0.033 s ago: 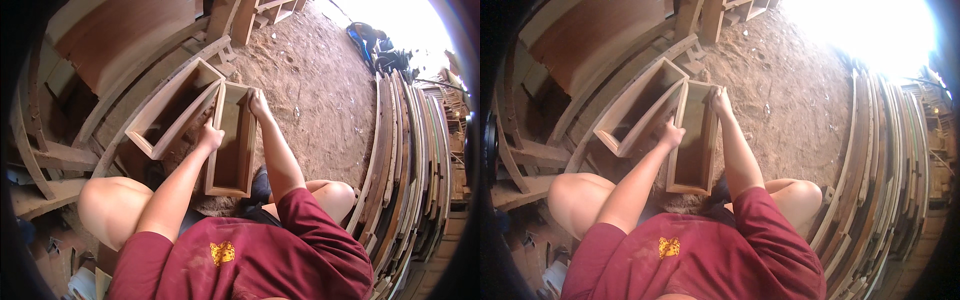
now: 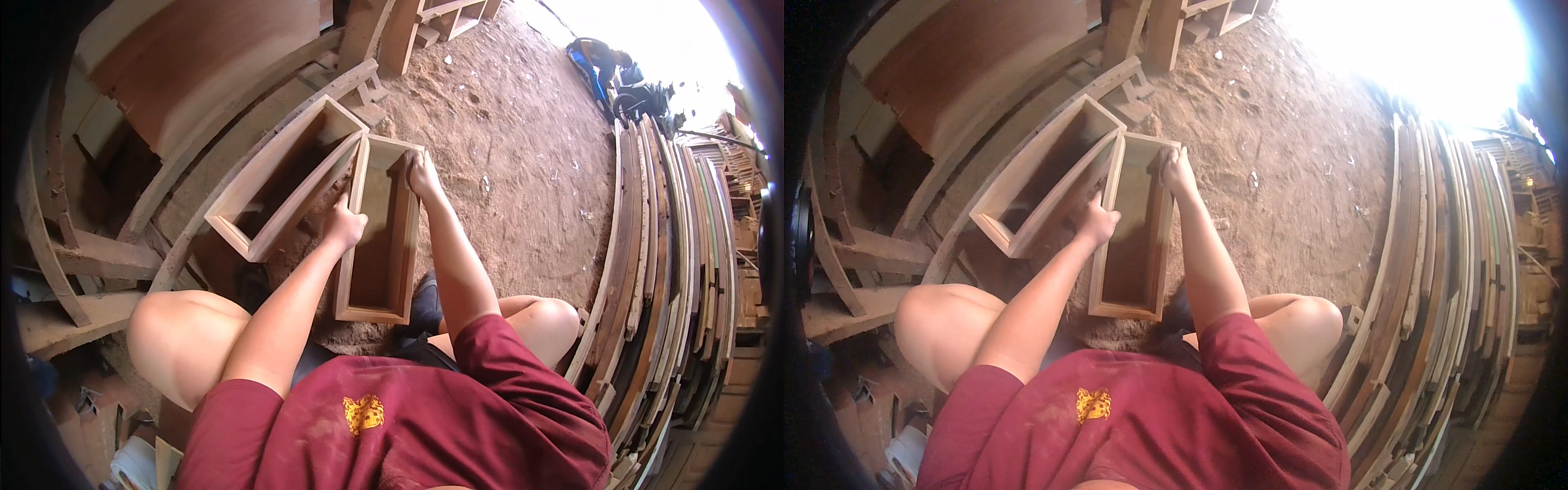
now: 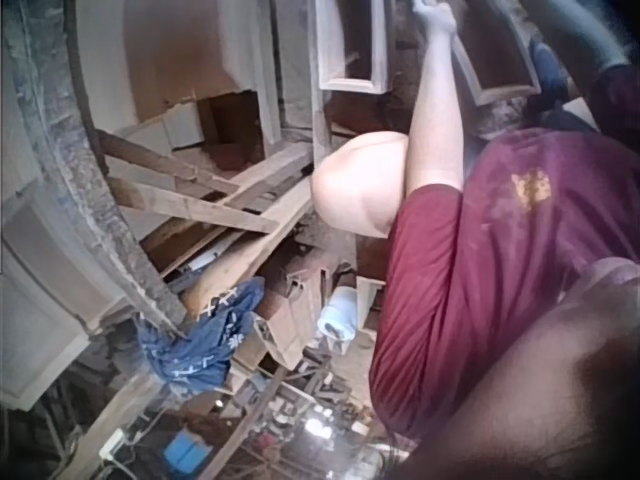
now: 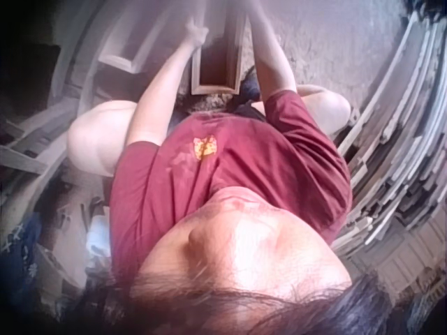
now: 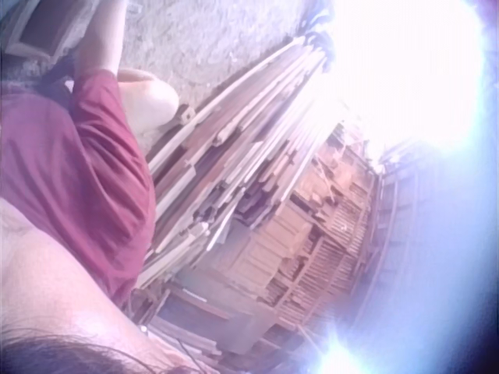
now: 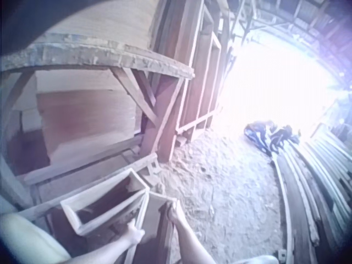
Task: The person sits on the floor and assembles a small wooden frame by fitting pieces together. They then apply a white substance to the joints using a small tool.
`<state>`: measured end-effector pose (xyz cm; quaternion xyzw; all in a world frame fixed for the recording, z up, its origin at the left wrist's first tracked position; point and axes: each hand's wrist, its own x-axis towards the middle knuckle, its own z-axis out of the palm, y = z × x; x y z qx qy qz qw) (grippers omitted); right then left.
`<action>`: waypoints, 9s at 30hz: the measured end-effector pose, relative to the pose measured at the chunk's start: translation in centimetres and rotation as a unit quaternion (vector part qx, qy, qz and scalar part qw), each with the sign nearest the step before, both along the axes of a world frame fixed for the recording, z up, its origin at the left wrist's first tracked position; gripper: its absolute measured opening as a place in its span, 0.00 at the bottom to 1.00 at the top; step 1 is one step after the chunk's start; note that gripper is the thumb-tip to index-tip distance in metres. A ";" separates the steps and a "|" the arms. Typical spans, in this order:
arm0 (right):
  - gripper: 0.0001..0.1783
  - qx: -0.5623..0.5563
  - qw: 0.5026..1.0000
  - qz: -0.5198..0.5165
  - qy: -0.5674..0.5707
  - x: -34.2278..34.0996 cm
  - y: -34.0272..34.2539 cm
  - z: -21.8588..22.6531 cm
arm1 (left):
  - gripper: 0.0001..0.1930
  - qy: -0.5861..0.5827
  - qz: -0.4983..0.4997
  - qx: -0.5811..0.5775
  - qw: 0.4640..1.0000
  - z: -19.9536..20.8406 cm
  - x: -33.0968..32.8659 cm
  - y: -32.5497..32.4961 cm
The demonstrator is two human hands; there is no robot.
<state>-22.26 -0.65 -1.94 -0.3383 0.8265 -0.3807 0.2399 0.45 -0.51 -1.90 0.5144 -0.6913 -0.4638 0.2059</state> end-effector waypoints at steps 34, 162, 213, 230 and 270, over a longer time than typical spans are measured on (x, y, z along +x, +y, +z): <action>0.27 0.051 0.993 0.017 0.105 -7.1 -1.9 -4.8 | 0.38 -0.019 -0.020 -0.006 1.000 -0.5 -1.3 0.2; 0.11 -0.029 0.997 -0.066 -0.007 1.0 2.9 3.6 | 0.31 -0.030 -0.032 0.051 0.998 2.1 -0.3 -0.2; 0.20 -0.144 0.974 -0.129 0.120 -5.4 -1.6 -3.2 | 0.41 -0.084 -0.045 0.012 0.995 2.0 -1.0 0.1; 0.25 -0.047 0.987 -0.155 0.005 -3.2 -1.0 -0.4 | 0.38 -0.093 -0.012 -0.024 0.995 1.0 0.4 -0.1; 0.13 -0.205 0.967 -0.148 -0.025 -3.1 -1.7 -1.7 | 0.38 -0.055 -0.037 -0.025 0.997 -0.2 -0.6 -0.3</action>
